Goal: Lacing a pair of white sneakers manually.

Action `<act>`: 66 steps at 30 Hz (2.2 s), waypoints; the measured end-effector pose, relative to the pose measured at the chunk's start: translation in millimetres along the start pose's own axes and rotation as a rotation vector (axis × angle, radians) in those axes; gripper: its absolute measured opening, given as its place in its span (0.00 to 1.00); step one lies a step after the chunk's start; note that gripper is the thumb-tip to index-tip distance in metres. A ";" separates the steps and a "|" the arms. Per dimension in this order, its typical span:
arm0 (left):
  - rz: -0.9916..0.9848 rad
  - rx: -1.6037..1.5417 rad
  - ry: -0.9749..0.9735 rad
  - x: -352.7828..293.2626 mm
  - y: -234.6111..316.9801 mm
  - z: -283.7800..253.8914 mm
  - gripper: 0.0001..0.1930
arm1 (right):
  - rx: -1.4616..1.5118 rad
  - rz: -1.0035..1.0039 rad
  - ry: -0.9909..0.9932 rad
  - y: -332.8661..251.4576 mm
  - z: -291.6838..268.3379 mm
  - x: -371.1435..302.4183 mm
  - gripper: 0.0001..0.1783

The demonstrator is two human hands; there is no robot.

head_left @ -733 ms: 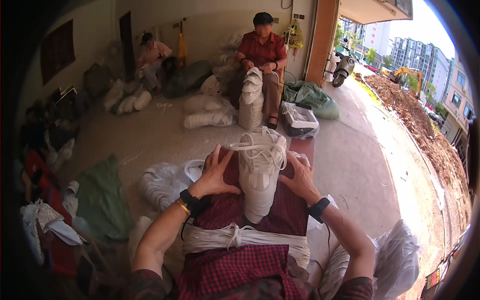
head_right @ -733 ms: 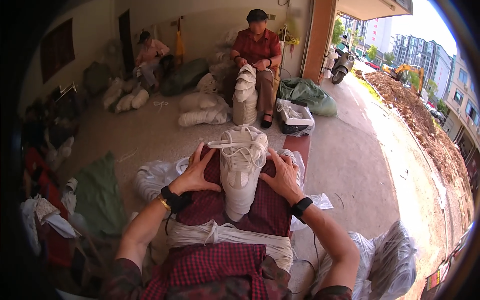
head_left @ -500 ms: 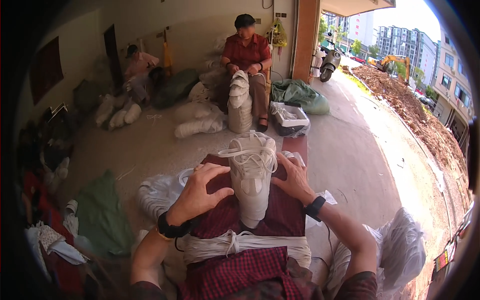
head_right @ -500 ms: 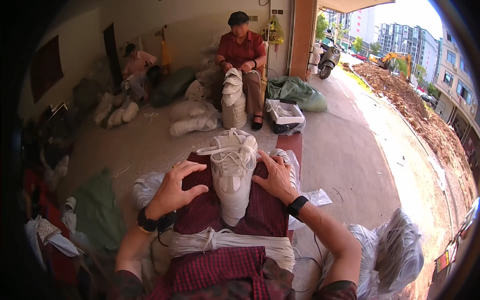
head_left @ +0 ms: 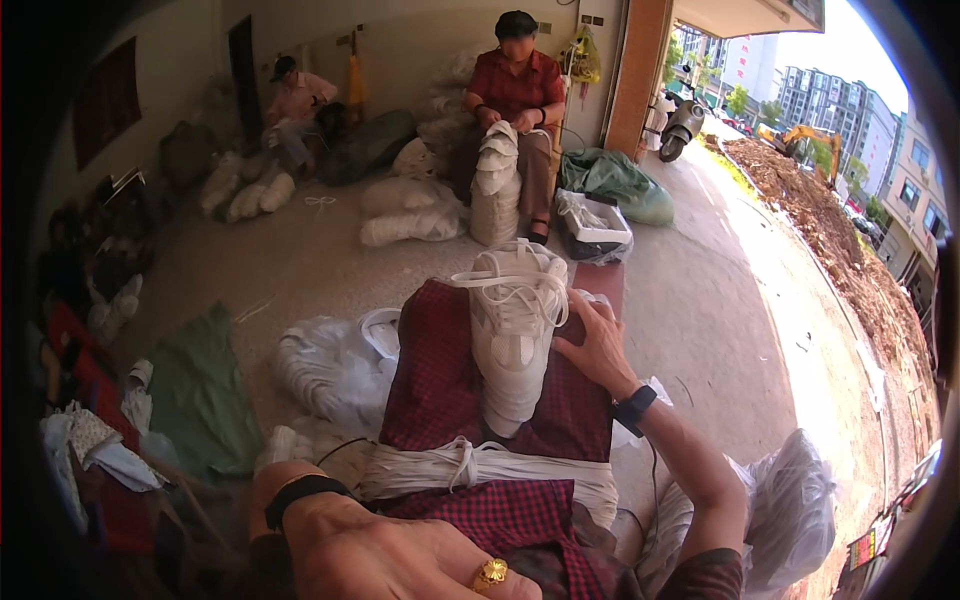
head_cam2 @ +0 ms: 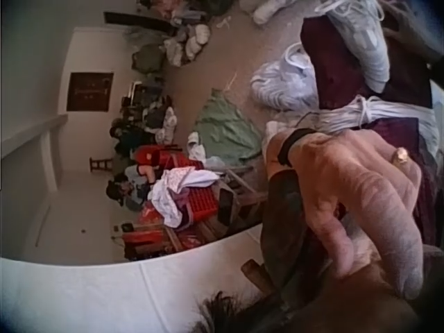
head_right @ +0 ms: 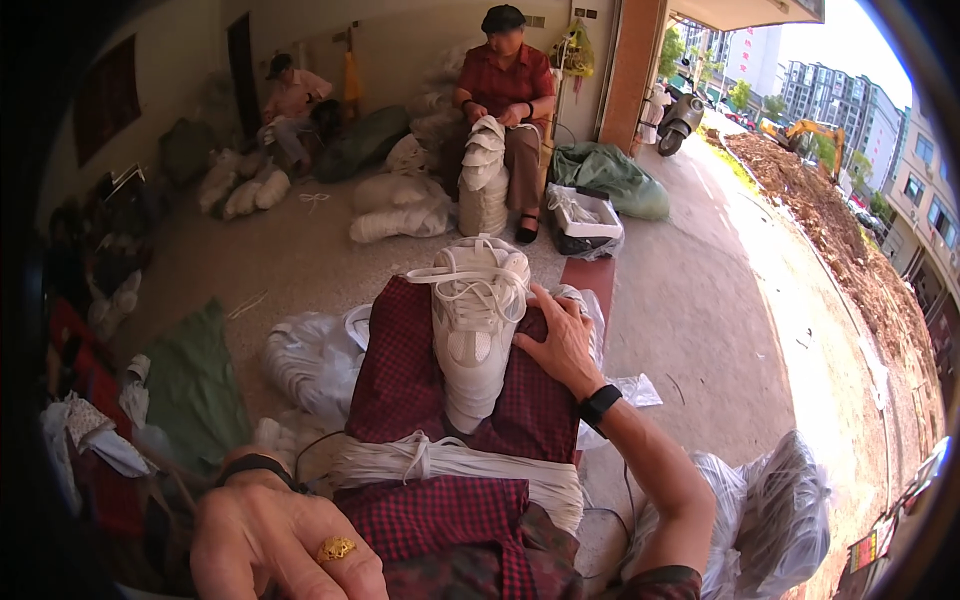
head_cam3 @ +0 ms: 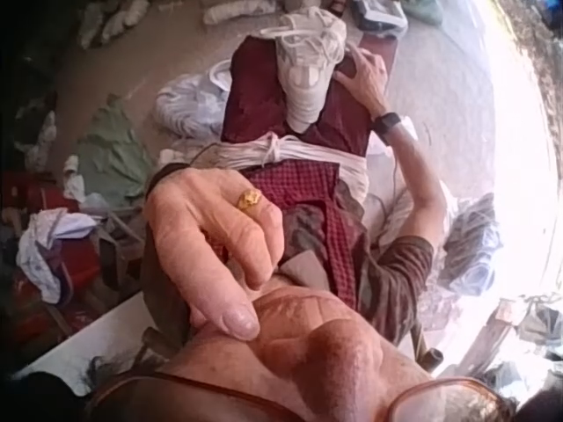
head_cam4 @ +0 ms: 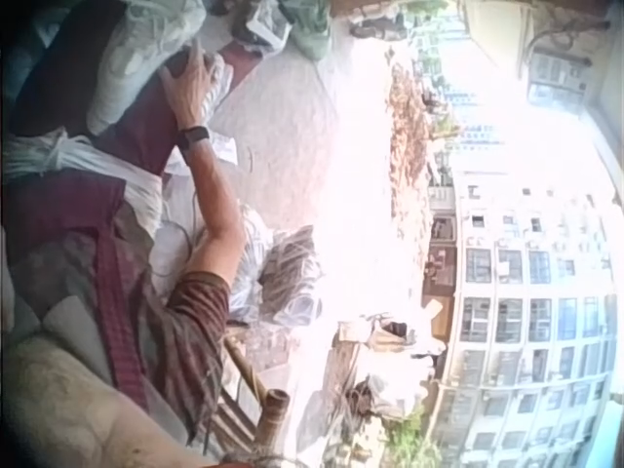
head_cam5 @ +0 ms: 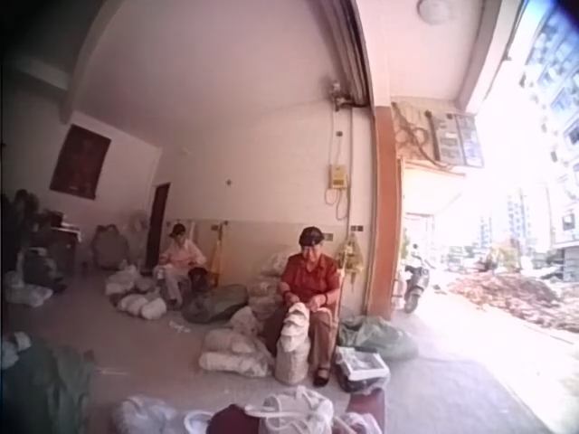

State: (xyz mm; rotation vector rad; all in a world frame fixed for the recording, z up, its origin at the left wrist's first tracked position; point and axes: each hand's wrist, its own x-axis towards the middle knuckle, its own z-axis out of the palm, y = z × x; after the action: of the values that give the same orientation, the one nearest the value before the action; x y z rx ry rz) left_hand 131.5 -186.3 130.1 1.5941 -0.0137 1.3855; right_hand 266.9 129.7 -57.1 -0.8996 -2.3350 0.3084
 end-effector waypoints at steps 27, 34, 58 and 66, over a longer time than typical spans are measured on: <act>0.317 -0.314 -0.175 13.6 -89.0 -8.0 0.43 | 0.023 0.022 -0.016 4.9 0.1 0.5 0.49; 0.567 -0.270 -0.210 27.9 -101.0 16.2 0.49 | -0.017 0.021 -0.001 7.2 5.9 1.8 0.48; 0.317 -0.496 -0.049 17.5 -70.5 17.8 0.39 | -0.006 0.033 -0.007 -2.3 -4.5 0.0 0.47; 0.537 -0.135 0.323 14.7 -25.9 38.8 0.10 | 0.001 0.009 0.006 5.8 1.6 -2.5 0.49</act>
State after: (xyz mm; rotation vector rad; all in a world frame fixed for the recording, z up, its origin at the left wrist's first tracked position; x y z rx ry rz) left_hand 180.3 -190.2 130.0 1.2850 -0.3567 1.9987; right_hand 270.4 132.3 -61.8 -0.9101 -2.3259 0.3099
